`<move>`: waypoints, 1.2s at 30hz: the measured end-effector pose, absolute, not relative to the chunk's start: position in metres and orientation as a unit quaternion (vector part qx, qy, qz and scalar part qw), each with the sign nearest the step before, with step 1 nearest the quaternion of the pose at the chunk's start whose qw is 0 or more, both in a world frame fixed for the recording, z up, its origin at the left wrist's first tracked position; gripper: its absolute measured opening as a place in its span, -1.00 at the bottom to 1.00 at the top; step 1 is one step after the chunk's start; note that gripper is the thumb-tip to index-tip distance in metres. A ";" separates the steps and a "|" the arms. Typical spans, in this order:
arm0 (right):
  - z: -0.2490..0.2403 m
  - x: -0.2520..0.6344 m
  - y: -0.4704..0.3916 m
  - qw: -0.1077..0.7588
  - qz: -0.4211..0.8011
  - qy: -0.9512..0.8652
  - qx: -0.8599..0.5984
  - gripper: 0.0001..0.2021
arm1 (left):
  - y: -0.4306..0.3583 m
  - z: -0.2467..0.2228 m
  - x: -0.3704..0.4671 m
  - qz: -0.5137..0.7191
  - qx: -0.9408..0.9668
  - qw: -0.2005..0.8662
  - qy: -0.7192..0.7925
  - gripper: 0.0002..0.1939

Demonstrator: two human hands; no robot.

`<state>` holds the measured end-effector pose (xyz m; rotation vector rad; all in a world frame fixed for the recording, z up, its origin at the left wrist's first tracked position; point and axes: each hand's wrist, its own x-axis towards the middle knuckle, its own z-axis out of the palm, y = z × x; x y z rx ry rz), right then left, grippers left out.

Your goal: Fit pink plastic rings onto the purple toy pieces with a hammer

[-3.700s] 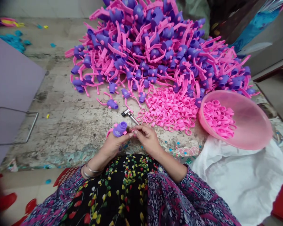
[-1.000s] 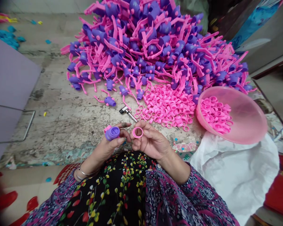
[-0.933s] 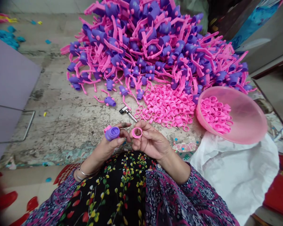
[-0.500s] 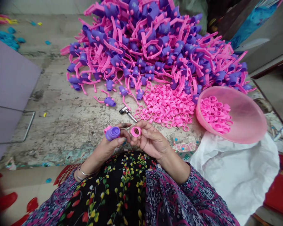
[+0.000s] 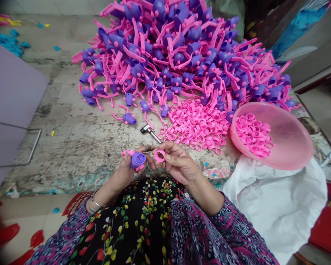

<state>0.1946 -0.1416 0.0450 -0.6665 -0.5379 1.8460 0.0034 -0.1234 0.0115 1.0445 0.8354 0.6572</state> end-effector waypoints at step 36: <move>0.033 0.200 -0.140 0.525 0.585 -0.460 -0.413 -0.81 | -0.121 0.033 0.007 0.180 0.528 0.689 0.462 -0.35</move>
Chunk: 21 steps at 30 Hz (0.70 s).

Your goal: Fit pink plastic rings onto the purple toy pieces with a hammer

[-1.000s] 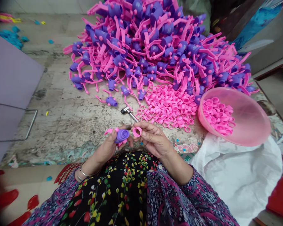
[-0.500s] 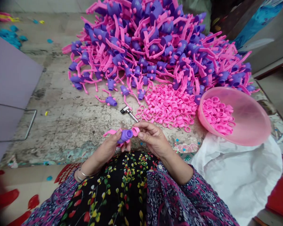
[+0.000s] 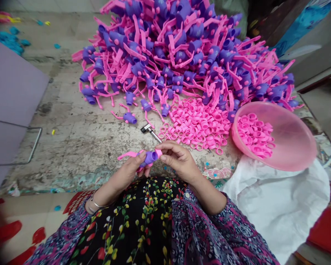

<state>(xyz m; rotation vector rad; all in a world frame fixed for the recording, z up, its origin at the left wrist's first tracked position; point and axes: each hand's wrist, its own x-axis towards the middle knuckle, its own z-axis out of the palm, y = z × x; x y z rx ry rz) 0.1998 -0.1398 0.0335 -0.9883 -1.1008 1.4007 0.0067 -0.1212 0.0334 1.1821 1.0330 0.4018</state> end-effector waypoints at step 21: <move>0.041 0.198 -0.139 0.472 0.440 -0.618 -0.449 -0.76 | -0.119 0.033 0.008 0.147 0.578 0.625 0.503 -0.30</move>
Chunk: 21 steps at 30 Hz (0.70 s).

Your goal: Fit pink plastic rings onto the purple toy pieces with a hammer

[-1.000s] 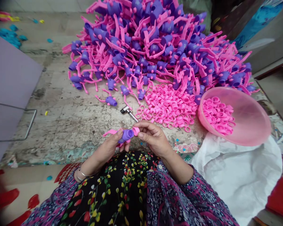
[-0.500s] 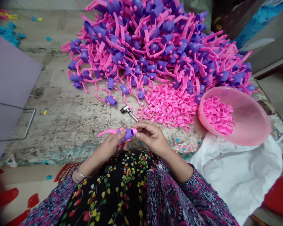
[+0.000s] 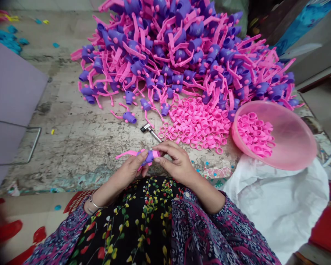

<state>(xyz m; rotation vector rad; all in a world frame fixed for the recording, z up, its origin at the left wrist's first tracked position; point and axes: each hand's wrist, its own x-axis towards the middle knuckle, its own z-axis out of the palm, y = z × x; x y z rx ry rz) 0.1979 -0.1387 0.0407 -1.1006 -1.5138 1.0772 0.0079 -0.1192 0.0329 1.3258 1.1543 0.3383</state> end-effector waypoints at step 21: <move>0.033 0.197 -0.132 0.468 0.387 -0.652 -0.454 -0.82 | -0.126 0.025 0.016 0.190 0.517 0.654 0.518 -0.31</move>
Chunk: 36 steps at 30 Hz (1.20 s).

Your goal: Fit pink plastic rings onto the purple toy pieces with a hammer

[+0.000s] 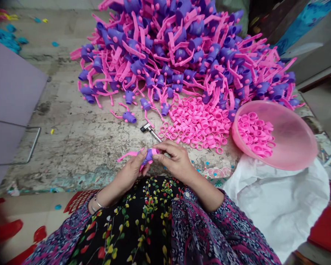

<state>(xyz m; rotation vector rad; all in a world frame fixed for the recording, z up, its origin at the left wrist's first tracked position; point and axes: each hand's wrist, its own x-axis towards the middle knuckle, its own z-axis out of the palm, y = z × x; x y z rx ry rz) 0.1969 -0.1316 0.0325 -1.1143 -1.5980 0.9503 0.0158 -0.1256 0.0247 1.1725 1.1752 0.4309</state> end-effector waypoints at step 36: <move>0.048 0.186 -0.137 0.472 0.342 -0.696 -0.419 -0.70 | -0.129 0.022 0.015 0.242 0.439 0.788 0.357 -0.36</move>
